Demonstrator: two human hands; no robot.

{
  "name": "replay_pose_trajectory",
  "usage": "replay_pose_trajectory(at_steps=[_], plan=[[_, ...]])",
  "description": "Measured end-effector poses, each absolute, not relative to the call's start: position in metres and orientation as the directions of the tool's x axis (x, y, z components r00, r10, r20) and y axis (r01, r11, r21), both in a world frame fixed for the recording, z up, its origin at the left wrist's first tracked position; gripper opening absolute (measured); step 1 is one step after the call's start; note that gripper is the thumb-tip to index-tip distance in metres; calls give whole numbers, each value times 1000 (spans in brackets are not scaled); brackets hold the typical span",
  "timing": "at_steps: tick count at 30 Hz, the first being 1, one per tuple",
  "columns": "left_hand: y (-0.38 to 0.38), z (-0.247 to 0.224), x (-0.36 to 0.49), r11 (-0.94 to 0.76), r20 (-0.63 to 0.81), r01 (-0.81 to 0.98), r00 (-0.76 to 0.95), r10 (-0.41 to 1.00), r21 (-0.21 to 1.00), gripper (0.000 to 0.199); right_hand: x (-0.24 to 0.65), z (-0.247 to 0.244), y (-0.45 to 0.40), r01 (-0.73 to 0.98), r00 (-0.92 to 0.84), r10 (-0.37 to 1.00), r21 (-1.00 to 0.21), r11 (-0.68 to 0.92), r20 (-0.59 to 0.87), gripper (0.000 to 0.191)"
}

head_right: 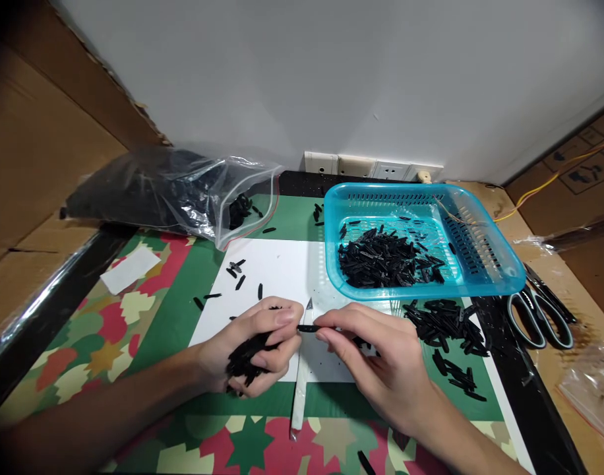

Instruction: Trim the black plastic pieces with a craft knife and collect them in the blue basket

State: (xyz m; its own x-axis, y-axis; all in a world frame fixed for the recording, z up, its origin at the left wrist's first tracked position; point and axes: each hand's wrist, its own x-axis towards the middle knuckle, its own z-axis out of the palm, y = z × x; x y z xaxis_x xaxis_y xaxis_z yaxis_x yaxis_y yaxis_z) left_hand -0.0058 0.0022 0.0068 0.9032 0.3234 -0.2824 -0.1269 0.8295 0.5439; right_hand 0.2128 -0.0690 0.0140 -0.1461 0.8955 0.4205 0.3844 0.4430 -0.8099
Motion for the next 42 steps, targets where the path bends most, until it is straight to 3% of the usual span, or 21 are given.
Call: replay_pose_trajectory(at_steps=[7, 21, 28, 42], plan=[[3, 5, -6, 834, -294, -95, 909, 295, 544, 45, 205, 15, -70, 355, -72, 893, -826, 439, 443, 18], [1, 5, -5, 840, -301, -85, 910, 284, 536, 43, 208, 10, -67, 356, -160, 897, -823, 442, 413, 17], [1, 2, -5, 835, -299, -88, 909, 290, 543, 44, 208, 12, -65, 394, -239, 831, -732, 556, 503, 17], [2, 5, -4, 853, -305, -95, 909, 285, 513, 43, 210, 11, -64, 416, -261, 853, -744, 522, 453, 15]])
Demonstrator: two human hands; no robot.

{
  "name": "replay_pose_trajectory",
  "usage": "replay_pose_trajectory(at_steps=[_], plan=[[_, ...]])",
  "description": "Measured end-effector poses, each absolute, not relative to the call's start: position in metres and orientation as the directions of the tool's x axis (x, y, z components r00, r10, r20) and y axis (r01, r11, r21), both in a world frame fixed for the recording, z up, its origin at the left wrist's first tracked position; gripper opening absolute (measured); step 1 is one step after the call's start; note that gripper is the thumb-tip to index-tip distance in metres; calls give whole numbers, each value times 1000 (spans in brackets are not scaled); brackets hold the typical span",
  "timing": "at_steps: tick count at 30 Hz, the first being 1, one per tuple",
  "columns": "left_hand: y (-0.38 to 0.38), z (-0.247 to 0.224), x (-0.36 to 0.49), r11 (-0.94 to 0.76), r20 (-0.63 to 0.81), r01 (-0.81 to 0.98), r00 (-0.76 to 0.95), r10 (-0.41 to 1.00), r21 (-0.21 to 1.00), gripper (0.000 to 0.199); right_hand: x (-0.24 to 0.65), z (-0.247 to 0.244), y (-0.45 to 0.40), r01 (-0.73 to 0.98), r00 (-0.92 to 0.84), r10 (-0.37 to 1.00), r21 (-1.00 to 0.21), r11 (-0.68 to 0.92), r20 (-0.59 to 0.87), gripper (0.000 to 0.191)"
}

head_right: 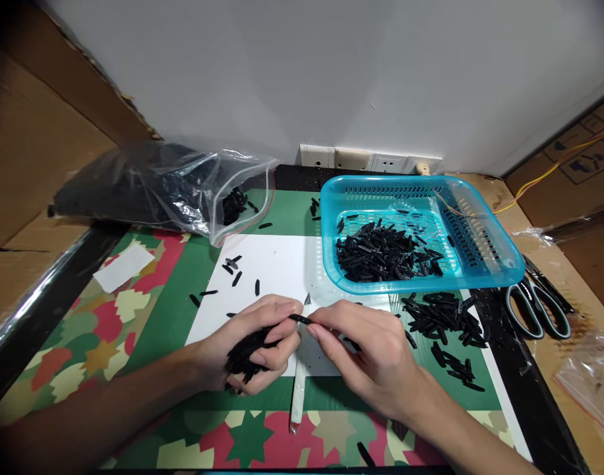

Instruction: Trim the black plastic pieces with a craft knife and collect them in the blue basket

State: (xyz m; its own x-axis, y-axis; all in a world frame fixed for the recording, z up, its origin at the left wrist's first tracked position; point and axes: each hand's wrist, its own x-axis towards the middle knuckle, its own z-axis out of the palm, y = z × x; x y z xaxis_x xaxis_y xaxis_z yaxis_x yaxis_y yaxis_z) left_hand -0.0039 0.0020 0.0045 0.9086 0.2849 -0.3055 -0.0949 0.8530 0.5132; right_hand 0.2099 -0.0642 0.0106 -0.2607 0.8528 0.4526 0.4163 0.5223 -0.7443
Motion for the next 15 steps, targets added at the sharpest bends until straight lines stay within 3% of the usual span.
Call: replay_pose_trajectory(at_steps=[5, 9, 12, 13, 15], plan=[[2, 4, -5, 855, -316, -84, 907, 278, 512, 44, 207, 15, -66, 450, -252, 828, -696, 559, 502, 17], [1, 3, -5, 843, -290, -110, 909, 300, 527, 42, 224, 22, -70, 640, -159, 745, -507, 578, 648, 18], [1, 3, -5, 837, -283, -114, 909, 305, 535, 42, 247, 24, -66, 863, -24, 704, -341, 373, 710, 16], [1, 2, -5, 835, -286, -113, 908, 307, 538, 42, 253, 24, -64, 924, 37, 635, -268, 272, 771, 14], [2, 2, -5, 829, -296, -105, 903, 312, 550, 42, 259, 24, -59, 966, 64, 625, -206, 157, 778, 22]])
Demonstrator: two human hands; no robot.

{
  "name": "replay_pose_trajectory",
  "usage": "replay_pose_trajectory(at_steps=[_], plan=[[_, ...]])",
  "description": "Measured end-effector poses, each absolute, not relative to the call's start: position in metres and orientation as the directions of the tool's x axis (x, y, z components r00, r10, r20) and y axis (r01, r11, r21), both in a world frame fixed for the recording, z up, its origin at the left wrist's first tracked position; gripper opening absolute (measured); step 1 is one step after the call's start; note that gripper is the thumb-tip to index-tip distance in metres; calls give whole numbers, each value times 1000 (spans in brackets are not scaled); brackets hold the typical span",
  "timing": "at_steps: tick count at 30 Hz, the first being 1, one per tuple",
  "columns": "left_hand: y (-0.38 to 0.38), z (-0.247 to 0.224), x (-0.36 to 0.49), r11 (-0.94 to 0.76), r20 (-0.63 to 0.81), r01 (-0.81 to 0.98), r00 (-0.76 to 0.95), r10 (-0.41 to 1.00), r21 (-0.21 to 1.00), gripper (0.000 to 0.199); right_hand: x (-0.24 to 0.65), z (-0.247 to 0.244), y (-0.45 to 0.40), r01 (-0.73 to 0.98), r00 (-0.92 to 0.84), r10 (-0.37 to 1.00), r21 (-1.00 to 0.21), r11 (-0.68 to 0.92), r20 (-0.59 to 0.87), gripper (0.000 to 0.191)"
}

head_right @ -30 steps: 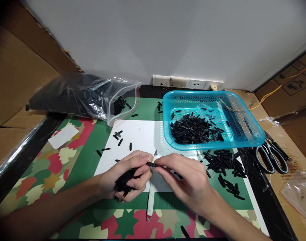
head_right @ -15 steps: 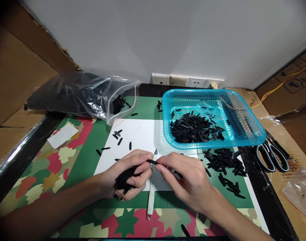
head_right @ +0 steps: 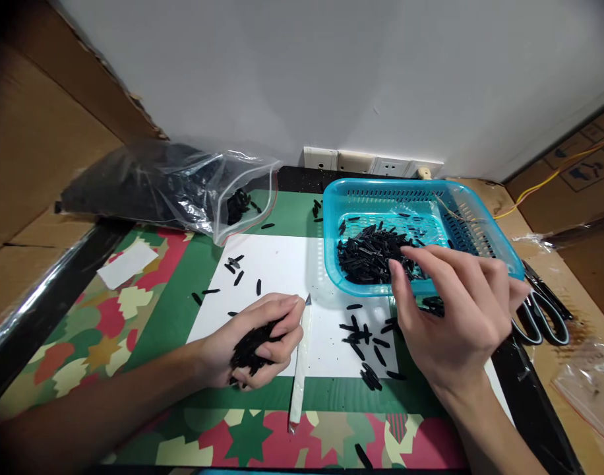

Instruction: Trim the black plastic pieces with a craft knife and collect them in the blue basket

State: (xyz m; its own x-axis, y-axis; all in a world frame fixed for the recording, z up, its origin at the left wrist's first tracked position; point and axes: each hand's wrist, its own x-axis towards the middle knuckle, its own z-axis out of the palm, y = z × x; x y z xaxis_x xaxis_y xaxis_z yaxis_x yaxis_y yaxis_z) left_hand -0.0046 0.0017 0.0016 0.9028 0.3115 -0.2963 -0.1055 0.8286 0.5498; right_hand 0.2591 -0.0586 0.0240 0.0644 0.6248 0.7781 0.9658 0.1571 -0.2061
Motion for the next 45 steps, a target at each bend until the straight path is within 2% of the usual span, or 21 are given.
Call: replay_pose_trajectory(at_steps=[2, 4, 6, 9, 12, 16, 19, 22, 30, 36, 45], plan=[[1, 1, -4, 821, -321, -79, 896, 306, 565, 43, 254, 23, -57, 961, 12, 637, -185, 206, 771, 35], [0, 2, -3, 817, -359, -30, 888, 286, 575, 44, 241, 22, -59, 900, -105, 651, -207, 384, 752, 44], [-1, 3, -2, 818, -414, 26, 871, 264, 575, 45, 225, 20, -64, 770, -236, 664, -280, 574, 710, 42], [-4, 7, -1, 807, -494, 87, 827, 268, 584, 50, 206, 14, -72, 638, -379, 659, -333, 695, 650, 31], [-5, 9, -2, 807, -530, 120, 807, 260, 579, 53, 199, 9, -76, 609, -385, 694, -397, 687, 609, 30], [-4, 10, -3, 846, -530, 140, 827, 185, 514, 53, 197, 11, -76, 501, -269, 835, -670, 547, 480, 25], [-4, 10, -3, 851, -524, 134, 832, 182, 509, 53, 195, 15, -75, 462, -247, 903, -777, 428, 351, 16], [-5, 11, -3, 845, -520, 131, 833, 190, 519, 51, 194, 15, -75, 461, -266, 906, -782, 420, 330, 15], [-5, 10, -2, 823, -505, 132, 838, 205, 553, 49, 194, 14, -73, 496, -218, 855, -701, 513, 471, 17], [-4, 10, -2, 842, -506, 107, 836, 212, 528, 43, 200, 14, -72, 480, -146, 857, -722, 499, 495, 20], [-4, 7, -5, 849, -399, 27, 891, 219, 527, 38, 206, 11, -72, 437, -130, 845, -735, 518, 518, 29]])
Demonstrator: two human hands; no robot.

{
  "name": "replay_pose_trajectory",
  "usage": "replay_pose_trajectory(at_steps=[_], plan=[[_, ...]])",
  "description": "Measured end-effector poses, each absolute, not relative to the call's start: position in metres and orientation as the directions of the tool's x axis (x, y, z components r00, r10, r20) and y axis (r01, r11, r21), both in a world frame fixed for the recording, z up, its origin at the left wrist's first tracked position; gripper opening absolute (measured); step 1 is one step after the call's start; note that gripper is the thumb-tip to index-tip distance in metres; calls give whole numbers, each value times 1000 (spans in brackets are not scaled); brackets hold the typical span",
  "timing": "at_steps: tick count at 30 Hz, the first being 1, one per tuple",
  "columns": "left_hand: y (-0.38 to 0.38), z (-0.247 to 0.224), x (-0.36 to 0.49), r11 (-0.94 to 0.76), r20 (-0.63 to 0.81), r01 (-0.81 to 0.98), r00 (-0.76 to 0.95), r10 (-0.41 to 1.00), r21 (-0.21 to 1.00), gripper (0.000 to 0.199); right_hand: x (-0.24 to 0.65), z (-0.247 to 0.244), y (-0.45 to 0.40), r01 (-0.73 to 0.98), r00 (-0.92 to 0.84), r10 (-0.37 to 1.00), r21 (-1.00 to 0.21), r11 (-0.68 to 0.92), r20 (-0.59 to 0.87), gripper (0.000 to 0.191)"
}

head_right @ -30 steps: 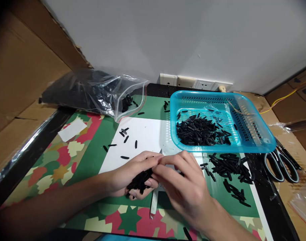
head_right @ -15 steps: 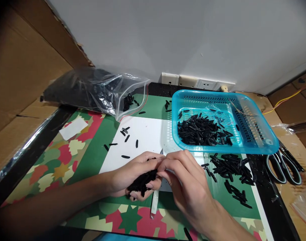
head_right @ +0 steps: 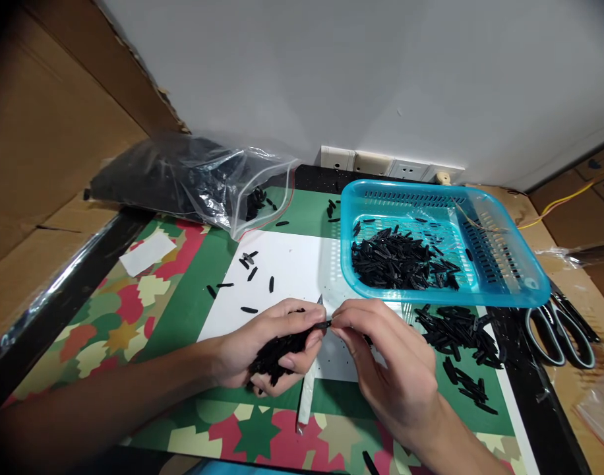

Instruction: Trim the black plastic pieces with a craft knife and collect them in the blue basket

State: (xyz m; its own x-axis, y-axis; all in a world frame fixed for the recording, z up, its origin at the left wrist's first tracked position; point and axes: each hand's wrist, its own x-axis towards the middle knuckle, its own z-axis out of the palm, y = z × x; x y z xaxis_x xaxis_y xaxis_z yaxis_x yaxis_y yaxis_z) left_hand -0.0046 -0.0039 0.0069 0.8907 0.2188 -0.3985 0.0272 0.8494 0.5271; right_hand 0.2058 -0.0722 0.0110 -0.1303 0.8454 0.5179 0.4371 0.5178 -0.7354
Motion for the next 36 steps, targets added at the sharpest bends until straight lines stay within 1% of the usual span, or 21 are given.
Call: replay_pose_trajectory(at_steps=[6, 12, 16, 18, 25, 28, 30, 36], plan=[[-4, 5, -6, 863, -362, -20, 903, 233, 505, 36, 206, 5, -77, 423, -99, 853, -754, 502, 512, 33], [-2, 5, -5, 845, -352, -29, 901, 254, 534, 36, 208, 1, -80, 378, -68, 877, -801, 464, 475, 41], [-1, 4, -4, 846, -325, -53, 909, 260, 530, 36, 208, 2, -79, 336, -59, 887, -827, 450, 458, 41], [-1, 4, -4, 842, -337, -52, 902, 270, 536, 37, 208, 3, -78, 302, -49, 891, -844, 444, 451, 41], [-1, 3, -4, 841, -341, -54, 899, 275, 538, 34, 209, 3, -78, 270, -34, 864, -828, 492, 502, 48], [-1, 4, -3, 843, -352, -46, 895, 273, 536, 36, 208, 1, -78, 264, -10, 850, -818, 511, 527, 51], [-1, 5, -3, 844, -364, -42, 890, 275, 534, 38, 207, 2, -77, 256, 13, 852, -826, 503, 523, 52], [-2, 5, -3, 857, -363, -56, 891, 275, 512, 37, 206, 4, -76, 238, 32, 899, -877, 418, 437, 45]])
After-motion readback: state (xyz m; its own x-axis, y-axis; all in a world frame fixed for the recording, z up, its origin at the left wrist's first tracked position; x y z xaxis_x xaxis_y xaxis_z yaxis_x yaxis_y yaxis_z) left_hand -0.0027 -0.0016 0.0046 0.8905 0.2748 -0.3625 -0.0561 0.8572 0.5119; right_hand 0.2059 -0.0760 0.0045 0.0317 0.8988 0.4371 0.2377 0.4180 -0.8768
